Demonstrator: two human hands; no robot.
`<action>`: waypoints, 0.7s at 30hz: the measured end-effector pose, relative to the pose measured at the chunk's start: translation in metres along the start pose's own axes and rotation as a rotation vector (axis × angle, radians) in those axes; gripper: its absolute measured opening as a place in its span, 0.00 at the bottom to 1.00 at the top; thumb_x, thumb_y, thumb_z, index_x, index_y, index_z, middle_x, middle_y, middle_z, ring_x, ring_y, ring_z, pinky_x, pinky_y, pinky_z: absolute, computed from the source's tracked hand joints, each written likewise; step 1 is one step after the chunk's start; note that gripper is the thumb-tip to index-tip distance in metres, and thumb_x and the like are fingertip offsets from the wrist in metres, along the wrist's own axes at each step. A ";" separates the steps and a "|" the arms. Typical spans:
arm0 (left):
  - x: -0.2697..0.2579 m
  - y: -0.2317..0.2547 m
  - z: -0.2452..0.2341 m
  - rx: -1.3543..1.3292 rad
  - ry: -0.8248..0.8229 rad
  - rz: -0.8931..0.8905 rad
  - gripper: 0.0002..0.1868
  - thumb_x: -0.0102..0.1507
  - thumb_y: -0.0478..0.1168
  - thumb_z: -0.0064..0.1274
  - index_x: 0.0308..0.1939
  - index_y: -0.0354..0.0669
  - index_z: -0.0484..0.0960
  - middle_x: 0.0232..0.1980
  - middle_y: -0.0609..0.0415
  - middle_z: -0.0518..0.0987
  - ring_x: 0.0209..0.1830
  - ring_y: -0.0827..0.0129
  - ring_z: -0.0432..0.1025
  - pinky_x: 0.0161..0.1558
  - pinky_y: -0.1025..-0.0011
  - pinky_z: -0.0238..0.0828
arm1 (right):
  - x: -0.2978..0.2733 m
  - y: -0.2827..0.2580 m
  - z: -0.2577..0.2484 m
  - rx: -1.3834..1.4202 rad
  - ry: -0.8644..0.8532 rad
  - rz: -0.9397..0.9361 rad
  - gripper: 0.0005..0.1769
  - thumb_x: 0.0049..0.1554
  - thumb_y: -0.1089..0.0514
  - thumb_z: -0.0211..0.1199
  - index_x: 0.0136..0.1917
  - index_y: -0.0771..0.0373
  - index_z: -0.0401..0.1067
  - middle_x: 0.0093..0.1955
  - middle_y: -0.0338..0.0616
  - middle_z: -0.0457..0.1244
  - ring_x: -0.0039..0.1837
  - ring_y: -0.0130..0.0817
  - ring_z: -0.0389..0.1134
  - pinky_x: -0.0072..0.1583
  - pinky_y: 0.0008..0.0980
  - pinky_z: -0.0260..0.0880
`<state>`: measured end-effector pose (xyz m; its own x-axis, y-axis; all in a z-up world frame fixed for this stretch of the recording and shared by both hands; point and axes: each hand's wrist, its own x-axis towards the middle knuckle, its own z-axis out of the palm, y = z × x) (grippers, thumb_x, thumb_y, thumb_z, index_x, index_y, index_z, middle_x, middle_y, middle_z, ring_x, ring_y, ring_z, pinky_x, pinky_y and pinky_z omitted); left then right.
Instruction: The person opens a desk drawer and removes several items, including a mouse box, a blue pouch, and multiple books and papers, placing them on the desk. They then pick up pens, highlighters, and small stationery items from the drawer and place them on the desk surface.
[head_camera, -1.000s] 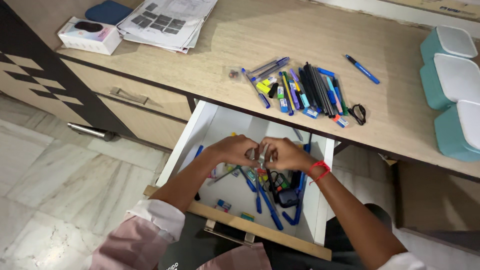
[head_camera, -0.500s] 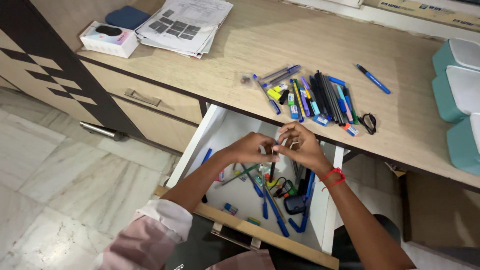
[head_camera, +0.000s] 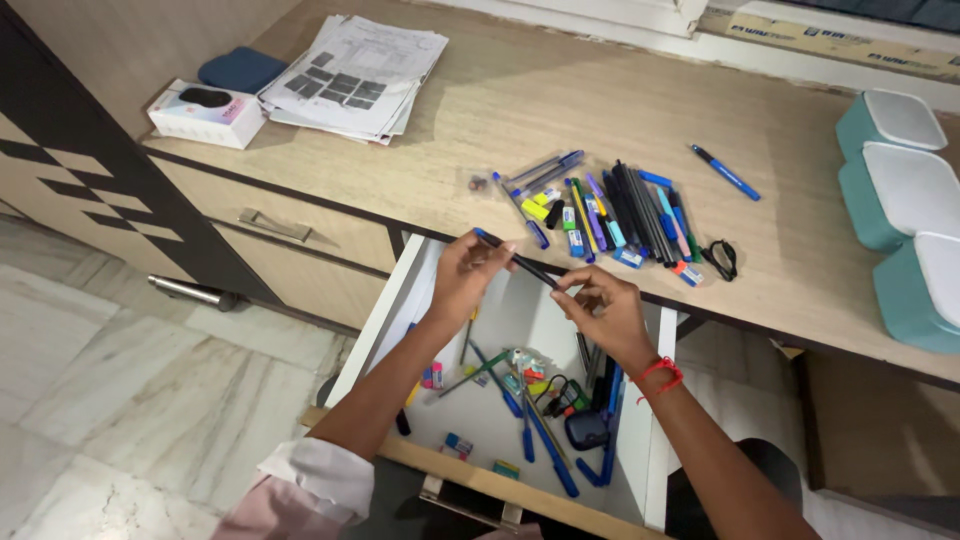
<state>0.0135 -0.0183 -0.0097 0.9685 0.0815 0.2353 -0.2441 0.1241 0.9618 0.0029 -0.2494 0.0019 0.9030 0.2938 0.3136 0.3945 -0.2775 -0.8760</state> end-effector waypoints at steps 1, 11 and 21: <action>0.002 0.002 -0.001 -0.028 0.024 -0.014 0.10 0.65 0.45 0.61 0.40 0.42 0.83 0.33 0.57 0.84 0.29 0.83 0.72 0.29 0.79 0.62 | 0.001 -0.002 0.000 -0.036 0.011 -0.022 0.09 0.56 0.63 0.71 0.50 0.64 0.78 0.34 0.41 0.70 0.35 0.20 0.69 0.35 0.22 0.65; -0.002 0.011 -0.003 -0.142 -0.014 -0.238 0.19 0.63 0.51 0.64 0.35 0.40 0.75 0.27 0.56 0.79 0.14 0.82 0.57 0.17 0.78 0.51 | -0.004 -0.027 -0.005 -0.320 0.144 -0.277 0.09 0.52 0.61 0.75 0.48 0.61 0.83 0.46 0.40 0.74 0.41 0.26 0.72 0.38 0.23 0.69; -0.010 0.003 0.007 0.303 -0.410 -0.192 0.25 0.63 0.66 0.53 0.33 0.50 0.84 0.24 0.59 0.79 0.20 0.79 0.69 0.30 0.76 0.67 | -0.007 -0.039 -0.013 -0.517 0.472 -0.538 0.10 0.50 0.67 0.75 0.47 0.62 0.82 0.50 0.42 0.73 0.53 0.37 0.70 0.57 0.36 0.70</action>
<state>0.0032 -0.0257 -0.0087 0.9490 -0.3140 0.0285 -0.0943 -0.1963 0.9760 -0.0172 -0.2521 0.0387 0.5037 0.1273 0.8544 0.7111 -0.6228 -0.3264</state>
